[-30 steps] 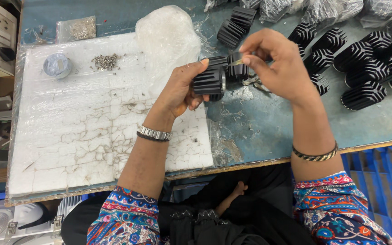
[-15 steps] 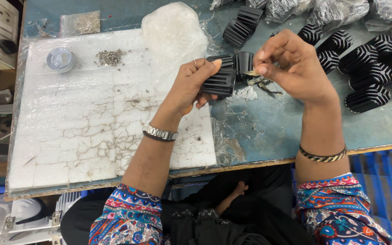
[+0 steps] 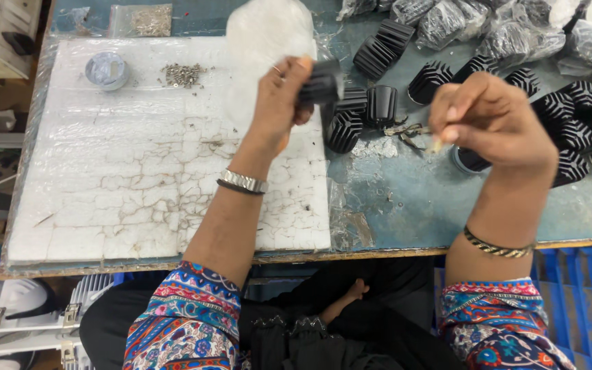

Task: The person applies liquid from a white bottle into black finned heat sinks, then presses silver metal cups into the center of the components one at a time by hand.

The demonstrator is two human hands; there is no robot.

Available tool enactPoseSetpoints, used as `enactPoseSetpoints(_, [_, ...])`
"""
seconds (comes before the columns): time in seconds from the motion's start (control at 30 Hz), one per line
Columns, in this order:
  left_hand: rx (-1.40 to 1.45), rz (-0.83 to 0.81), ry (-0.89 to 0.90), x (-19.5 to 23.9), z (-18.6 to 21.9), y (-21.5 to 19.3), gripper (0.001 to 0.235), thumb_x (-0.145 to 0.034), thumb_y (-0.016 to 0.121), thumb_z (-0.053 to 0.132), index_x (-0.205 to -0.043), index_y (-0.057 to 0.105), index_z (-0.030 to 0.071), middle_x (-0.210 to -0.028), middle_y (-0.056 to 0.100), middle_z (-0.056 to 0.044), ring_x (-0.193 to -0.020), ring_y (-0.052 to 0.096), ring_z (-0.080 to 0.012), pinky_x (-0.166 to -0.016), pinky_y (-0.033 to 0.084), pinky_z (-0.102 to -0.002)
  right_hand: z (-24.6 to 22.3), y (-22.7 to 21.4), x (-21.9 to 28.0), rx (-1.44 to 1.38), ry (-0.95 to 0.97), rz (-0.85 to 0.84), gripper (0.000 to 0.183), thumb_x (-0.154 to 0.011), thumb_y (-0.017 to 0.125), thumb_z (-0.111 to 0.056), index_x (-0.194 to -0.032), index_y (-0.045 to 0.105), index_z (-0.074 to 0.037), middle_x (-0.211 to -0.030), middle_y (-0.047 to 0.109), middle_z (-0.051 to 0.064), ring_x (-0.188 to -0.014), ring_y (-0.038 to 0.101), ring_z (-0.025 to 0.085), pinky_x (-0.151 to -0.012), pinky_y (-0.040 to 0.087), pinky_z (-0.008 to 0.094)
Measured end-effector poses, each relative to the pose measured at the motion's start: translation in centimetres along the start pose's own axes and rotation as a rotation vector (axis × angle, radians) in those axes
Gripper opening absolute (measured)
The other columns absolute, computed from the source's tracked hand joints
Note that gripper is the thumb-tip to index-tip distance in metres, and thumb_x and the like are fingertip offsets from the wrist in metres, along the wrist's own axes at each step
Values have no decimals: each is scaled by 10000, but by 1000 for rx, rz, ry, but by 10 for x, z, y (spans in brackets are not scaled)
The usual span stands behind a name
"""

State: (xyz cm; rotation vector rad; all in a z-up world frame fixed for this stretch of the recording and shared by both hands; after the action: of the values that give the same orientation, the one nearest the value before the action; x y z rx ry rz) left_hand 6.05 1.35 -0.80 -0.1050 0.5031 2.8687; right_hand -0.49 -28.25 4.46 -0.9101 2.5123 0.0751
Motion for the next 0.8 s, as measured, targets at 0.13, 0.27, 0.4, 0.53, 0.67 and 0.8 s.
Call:
enactPoseSetpoints(0.13, [126, -101, -45, 5, 10, -7, 286, -1037, 545, 343, -1115, 648, 88, -785, 649, -22, -548, 552, -72, -467, 425, -215, 11, -8, -4, 337, 321, 60, 174, -993, 650, -54, -1165, 642, -31, -958, 690, 33, -914, 642, 97, -792, 517, 257])
enactPoseSetpoints(0.27, [147, -257, -38, 8, 5, 1, 256, -1017, 533, 282, -1119, 640, 73, -861, 661, -42, -625, 572, -73, -509, 434, -215, 22, 2, -17, 731, 592, 20, 193, -1015, 590, -115, -1148, 719, -62, -755, 720, 53, -719, 671, 147, -676, 523, 284])
enactPoseSetpoints(0.4, [246, -355, -66, 12, 3, 5, 278, -991, 512, 251, -1120, 637, 38, -932, 671, -51, -745, 653, -91, -585, 526, -247, 27, 7, -22, 966, 640, 24, 205, -883, 703, -110, -1076, 734, -47, -798, 753, 92, -710, 707, 190, -669, 540, 335])
enactPoseSetpoints(0.53, [285, -437, -38, 15, 4, 12, 298, -965, 486, 237, -1112, 630, 21, -1038, 706, -107, -974, 735, -165, -882, 630, -322, 38, 1, -18, 940, 601, 99, 201, -914, 641, -61, -1093, 729, -38, -864, 763, 97, -738, 733, 203, -708, 573, 347])
enactPoseSetpoints(0.67, [283, -493, -20, 15, 4, 12, 270, -963, 551, 225, -1141, 623, 36, -1082, 721, -133, -976, 736, -172, -860, 631, -316, 43, 2, -18, 894, 548, 132, 294, -858, 565, 22, -1104, 718, -27, -904, 747, 93, -772, 753, 190, -735, 583, 334])
enactPoseSetpoints(0.8, [188, -512, 56, 16, 8, 13, 303, -953, 751, 117, -1204, 593, 57, -1192, 698, -106, -1069, 715, -165, -953, 640, -340, 35, 7, -24, 1031, 409, 87, 223, -838, 752, -54, -1054, 733, -1, -869, 720, 145, -767, 708, 243, -710, 557, 357])
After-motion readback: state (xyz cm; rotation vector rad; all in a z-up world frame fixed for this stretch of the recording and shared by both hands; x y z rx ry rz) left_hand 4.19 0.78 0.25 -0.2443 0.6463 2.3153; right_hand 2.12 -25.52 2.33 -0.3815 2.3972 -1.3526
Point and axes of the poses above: each hand's wrist, its own x-axis away from the middle knuckle, its own y-axis out of the palm, z = x × y, the point moved 3 cm from there along -x, towards the middle knuckle
